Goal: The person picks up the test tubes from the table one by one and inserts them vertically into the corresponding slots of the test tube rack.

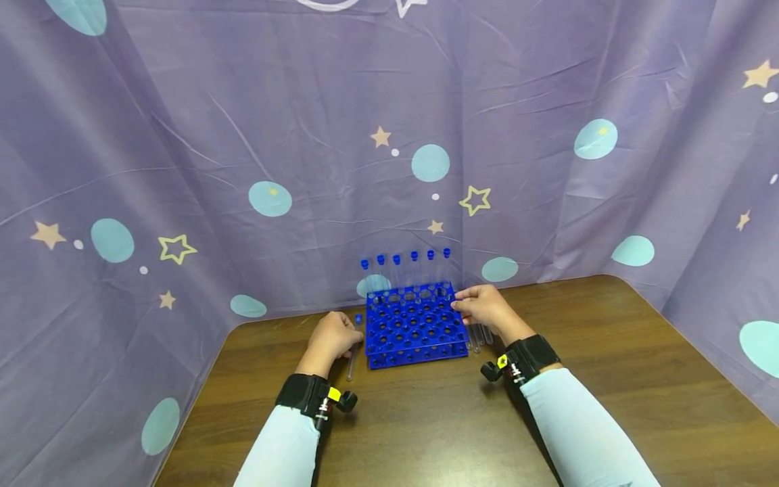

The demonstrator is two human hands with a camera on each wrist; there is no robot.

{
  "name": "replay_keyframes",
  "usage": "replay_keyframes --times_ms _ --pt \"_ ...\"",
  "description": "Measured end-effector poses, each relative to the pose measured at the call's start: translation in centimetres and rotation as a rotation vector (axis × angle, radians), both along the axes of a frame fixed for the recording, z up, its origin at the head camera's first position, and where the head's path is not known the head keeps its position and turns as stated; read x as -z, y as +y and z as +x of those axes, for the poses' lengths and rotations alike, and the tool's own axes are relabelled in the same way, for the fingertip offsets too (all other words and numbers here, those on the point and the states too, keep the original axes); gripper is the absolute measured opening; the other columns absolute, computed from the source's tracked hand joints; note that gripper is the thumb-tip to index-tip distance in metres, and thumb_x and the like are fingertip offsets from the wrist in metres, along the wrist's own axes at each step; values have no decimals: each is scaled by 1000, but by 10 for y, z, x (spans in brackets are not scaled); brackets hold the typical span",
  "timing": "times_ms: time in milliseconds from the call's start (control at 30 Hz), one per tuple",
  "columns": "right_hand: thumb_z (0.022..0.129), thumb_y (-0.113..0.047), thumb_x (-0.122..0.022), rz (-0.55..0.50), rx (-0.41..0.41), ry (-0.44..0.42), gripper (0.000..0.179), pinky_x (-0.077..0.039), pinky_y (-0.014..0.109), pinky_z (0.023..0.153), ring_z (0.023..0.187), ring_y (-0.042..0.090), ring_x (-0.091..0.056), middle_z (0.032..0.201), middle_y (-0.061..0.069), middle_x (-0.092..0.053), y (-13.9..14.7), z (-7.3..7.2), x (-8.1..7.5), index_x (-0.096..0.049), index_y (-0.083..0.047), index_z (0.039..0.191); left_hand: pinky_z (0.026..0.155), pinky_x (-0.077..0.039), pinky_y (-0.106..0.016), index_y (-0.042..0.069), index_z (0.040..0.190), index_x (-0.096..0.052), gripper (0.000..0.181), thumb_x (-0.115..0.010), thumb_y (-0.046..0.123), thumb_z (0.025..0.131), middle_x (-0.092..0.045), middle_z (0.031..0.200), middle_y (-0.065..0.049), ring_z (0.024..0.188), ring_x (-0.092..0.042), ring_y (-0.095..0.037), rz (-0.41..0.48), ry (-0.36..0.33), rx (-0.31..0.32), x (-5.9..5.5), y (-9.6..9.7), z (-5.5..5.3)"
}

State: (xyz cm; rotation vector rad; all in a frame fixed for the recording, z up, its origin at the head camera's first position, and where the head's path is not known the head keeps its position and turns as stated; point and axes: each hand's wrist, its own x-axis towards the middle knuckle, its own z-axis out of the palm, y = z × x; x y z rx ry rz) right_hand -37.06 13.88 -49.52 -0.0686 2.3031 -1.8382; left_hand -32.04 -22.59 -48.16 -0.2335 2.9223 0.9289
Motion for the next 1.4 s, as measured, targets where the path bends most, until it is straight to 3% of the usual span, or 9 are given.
replay_keyframes --times_ms 167,300,567,700,833,967,1200,1400 --pt "106 -8 -79 0 -1 0 41 -65 26 65 75 13 -68 110 15 -83 2 1 0 -70 12 140 56 -59 -34 7 94 -72 16 -81 20 96 -79 82 -10 60 -76 -20 48 81 -44 -1 -3 1" --pt "106 -8 -79 -9 0 0 41 -64 25 65 74 12 -67 111 17 -83 2 0 1 -70 13 140 65 -62 -36 5 107 -73 21 -81 22 98 -82 97 -14 70 -78 -21 64 164 -69 -6 -5 -2" --pt "106 -8 -79 -16 -2 -4 41 -64 25 65 74 12 -68 109 15 -83 3 0 0 -70 13 140 84 -61 -50 6 119 -75 29 -83 27 101 -79 104 -11 91 -76 -31 98 371 -112 -21 -1 -2" --pt "106 -9 -79 -13 1 -9 39 -64 24 65 75 12 -68 108 13 -82 2 -2 1 -71 11 139 83 -60 -50 6 125 -73 30 -82 27 104 -79 113 -13 94 -75 -33 157 471 -125 -32 5 0" --pt "106 -9 -79 -8 -2 -3 39 -64 25 66 75 12 -68 109 13 -82 2 -2 1 -71 11 139 77 -59 -42 7 126 -71 30 -82 26 105 -77 117 -12 90 -75 -30 217 580 -119 -44 12 0" --pt "106 -9 -79 -5 -5 2 39 -65 25 66 75 12 -68 109 13 -82 3 -2 0 -71 11 138 80 -61 -42 6 127 -70 31 -82 25 106 -75 118 -12 93 -77 -30 263 664 -102 -53 19 -3" --pt "106 -9 -79 -8 -1 0 37 -65 25 66 75 12 -69 109 15 -83 1 -1 1 -72 11 136 84 -63 -46 5 127 -73 29 -83 21 105 -75 118 -14 97 -79 -34 304 774 -43 -55 27 -10" --pt "106 -9 -80 -5 2 -15 39 -65 25 66 77 13 -69 114 18 -83 0 0 0 -71 10 138 88 -66 -52 4 126 -75 28 -85 16 103 -78 118 -15 97 -80 -36 328 808 -8 -54 35 -12"
